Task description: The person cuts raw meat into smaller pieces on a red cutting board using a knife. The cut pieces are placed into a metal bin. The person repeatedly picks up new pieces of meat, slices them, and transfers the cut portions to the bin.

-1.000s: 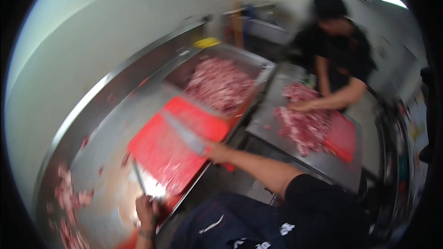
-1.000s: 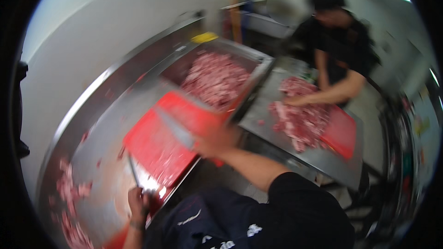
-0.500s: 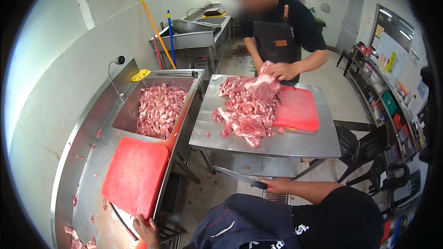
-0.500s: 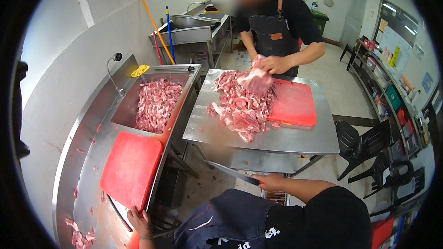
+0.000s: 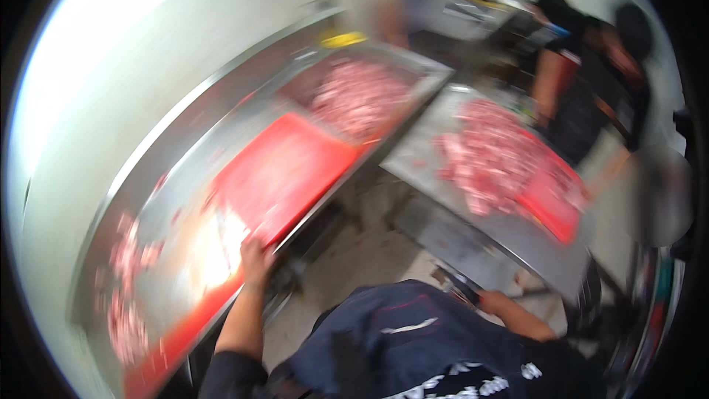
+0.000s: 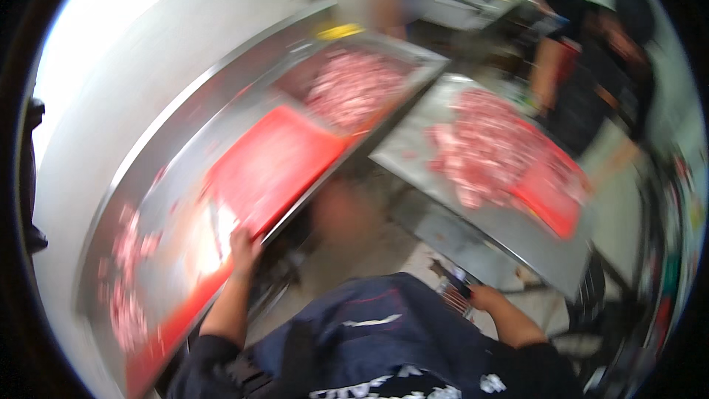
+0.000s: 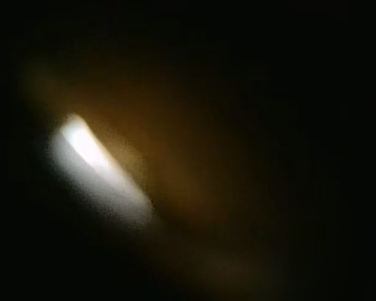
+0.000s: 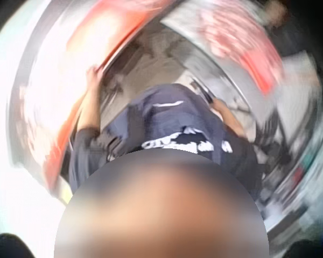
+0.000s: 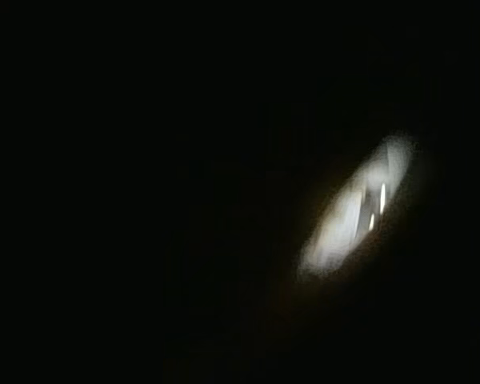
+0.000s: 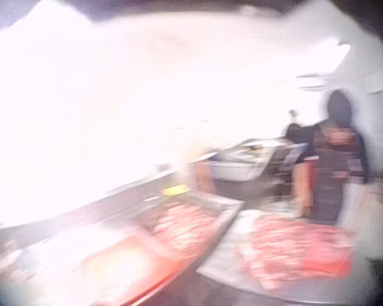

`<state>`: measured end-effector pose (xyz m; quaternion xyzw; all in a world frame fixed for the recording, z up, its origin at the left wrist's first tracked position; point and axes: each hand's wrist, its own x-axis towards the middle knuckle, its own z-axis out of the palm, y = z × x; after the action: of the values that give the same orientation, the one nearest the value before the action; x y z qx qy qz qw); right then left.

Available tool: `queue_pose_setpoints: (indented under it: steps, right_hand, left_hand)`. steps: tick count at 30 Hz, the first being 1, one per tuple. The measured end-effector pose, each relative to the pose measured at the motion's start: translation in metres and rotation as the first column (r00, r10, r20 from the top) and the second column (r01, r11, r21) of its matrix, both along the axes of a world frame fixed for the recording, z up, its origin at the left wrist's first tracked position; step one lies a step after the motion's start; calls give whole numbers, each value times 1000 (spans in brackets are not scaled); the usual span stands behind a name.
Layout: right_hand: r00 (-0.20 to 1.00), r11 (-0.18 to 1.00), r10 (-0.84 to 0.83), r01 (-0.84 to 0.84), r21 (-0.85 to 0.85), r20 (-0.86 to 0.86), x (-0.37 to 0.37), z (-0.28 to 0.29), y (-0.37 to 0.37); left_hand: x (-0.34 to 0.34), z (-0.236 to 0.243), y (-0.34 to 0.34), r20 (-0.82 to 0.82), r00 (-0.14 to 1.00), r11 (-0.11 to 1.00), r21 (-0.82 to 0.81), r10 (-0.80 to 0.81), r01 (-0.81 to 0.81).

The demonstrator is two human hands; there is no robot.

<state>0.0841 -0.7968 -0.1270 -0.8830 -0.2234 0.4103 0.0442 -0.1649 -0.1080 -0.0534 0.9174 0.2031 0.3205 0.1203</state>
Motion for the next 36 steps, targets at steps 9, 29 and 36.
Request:
queue_pose_setpoints:
  steps: [9,29,36]
  right_hand:
    - [994,993,25,-12,-122,110,-8,-27,49]
    - [995,957,44,-15,-289,95,-50,62,246]
    - [995,940,-28,60,-337,99,-60,59,218]
  left_hand:
    - [-78,48,78,54,967,968,15,249,-251]
    - [-370,4,506,-576,309,427,79,757,-901]
    - [-367,-1,501,-610,355,593,242,709,-768]
